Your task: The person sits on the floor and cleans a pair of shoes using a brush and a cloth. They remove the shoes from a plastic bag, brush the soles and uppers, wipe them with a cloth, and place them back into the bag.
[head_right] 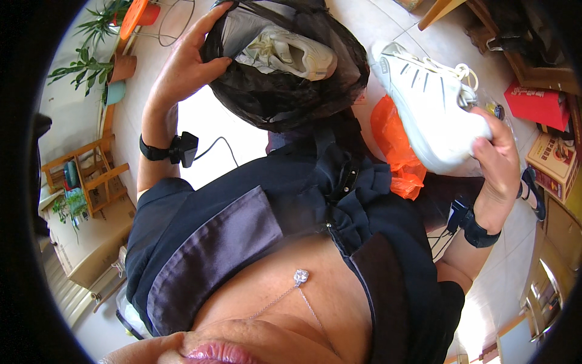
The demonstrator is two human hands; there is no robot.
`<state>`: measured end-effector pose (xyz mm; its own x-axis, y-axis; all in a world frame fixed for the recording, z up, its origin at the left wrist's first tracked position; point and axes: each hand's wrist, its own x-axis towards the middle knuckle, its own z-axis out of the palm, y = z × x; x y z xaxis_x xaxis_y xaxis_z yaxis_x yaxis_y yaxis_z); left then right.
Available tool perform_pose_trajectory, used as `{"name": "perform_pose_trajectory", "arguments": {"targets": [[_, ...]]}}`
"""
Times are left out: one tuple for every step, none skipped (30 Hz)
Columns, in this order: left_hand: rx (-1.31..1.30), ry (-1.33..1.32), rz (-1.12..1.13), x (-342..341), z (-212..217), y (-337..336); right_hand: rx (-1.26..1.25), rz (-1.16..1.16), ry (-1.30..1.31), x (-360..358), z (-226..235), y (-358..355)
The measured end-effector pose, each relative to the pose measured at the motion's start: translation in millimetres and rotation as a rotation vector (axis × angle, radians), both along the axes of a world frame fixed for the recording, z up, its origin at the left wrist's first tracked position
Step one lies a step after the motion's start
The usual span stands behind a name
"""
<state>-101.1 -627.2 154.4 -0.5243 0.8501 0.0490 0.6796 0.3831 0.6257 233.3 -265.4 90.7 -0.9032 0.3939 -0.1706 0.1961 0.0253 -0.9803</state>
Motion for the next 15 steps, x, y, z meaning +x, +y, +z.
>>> {"name": "perform_pose_trajectory", "arguments": {"targets": [[0.009, 0.009, -0.028, -1.2, -0.5, -1.2, -0.055, -0.047, 0.053, 0.5, 4.2, -6.2], [-0.014, -0.002, -0.042, -2.2, -0.7, -2.4, -0.094, -0.114, 0.119, 1.7, 7.3, -16.0], [-0.037, -0.013, -0.058, -3.2, -0.7, -2.6, -0.132, -0.184, 0.184, 1.2, 10.3, -26.5], [-0.058, -0.024, -0.077, -3.6, -1.0, -2.4, -0.163, -0.217, 0.145, -2.0, 12.0, -36.7], [-0.019, -0.131, -0.073, -3.5, -1.5, -1.8, -0.169, -0.153, 0.129, -10.7, 11.5, -43.9], [0.02, -0.237, -0.068, -2.8, -2.1, -0.8, -0.194, -0.105, 0.092, -23.5, 8.9, -48.3], [0.058, -0.342, -0.062, -1.5, -2.6, 0.0, -0.219, -0.056, 0.056, -37.9, 4.9, -52.6], [0.08, -0.362, -0.09, -0.5, -1.9, 0.5, -0.295, 0.023, 0.06, -53.6, -1.3, -58.1], [0.102, -0.382, -0.118, 1.0, -0.5, 0.4, -0.378, 0.113, 0.101, -74.6, -11.5, -64.4], [0.124, -0.4, -0.145, 1.9, 1.5, 0.8, -0.5, 0.184, 0.107, -95.8, -20.6, -71.5], [0.182, -0.553, -0.128, 3.6, 3.8, 0.8, -0.595, 0.237, 0.124, -112.8, -27.0, -78.7], [0.239, -0.706, -0.109, 7.5, 6.7, -0.2, -0.69, 0.29, 0.133, -129.8, -33.1, -86.1], [0.298, -0.858, -0.091, 10.8, 10.3, 0.0, -0.781, 0.34, 0.156, -143.6, -37.7, -93.3], [0.327, -0.887, -0.129, 12.3, 14.6, 2.1, -0.82, 0.414, 0.144, -160.5, -43.1, -100.9], [0.35, -0.914, -0.144, 14.9, 18.8, 5.3, -0.893, 0.522, 0.189, -176.9, -49.1, -111.2]]}}
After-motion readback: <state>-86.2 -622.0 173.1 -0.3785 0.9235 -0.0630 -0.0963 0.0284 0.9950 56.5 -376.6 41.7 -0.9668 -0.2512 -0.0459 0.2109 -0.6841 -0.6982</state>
